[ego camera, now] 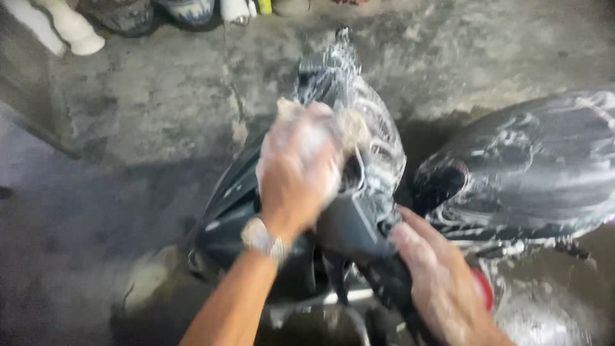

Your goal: The person scrubs the seat, handlebars, and front fairing of a motorcycle using a soapy cloth. They work methodically from the rear seat to the front dashboard area, applying soap and scrubbing the surfaces.

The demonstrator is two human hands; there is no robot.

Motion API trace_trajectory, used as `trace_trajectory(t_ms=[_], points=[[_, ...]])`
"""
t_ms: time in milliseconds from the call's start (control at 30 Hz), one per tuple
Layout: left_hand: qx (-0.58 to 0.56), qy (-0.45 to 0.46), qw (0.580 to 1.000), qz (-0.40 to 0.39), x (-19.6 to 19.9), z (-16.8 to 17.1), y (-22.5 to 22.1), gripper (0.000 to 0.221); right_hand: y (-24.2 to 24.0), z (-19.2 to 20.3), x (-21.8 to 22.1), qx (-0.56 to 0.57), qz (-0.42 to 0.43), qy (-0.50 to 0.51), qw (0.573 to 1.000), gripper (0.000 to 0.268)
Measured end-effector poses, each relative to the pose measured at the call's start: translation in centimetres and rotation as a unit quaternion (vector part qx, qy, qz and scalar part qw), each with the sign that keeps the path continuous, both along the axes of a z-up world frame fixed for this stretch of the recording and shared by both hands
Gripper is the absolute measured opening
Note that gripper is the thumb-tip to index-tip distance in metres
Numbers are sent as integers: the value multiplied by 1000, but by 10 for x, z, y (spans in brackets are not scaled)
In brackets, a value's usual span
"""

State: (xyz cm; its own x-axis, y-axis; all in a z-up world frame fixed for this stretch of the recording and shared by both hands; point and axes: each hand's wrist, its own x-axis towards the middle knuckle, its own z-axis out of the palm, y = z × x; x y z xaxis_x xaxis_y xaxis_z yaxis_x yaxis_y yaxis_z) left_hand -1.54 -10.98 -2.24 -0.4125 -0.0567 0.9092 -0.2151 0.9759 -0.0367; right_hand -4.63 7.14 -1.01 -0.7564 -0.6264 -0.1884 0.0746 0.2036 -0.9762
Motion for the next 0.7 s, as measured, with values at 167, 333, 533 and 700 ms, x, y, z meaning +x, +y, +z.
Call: trace_trajectory(t_ms=[167,333,533,700], points=[[132,-20,957,-257,4,20,-2,29,-3,-2,-11,47,9,132,990,37],[174,-69,965,-183,9,6,12,40,8,-20,-27,-30,126,343,930,45],[351,-81,923,-139,17,7,18,41,0,-8,-13,-57,47,182,981,37],[27,-55,997,47,7,-19,-7,42,7,-19,-8,80,1,190,978,47]])
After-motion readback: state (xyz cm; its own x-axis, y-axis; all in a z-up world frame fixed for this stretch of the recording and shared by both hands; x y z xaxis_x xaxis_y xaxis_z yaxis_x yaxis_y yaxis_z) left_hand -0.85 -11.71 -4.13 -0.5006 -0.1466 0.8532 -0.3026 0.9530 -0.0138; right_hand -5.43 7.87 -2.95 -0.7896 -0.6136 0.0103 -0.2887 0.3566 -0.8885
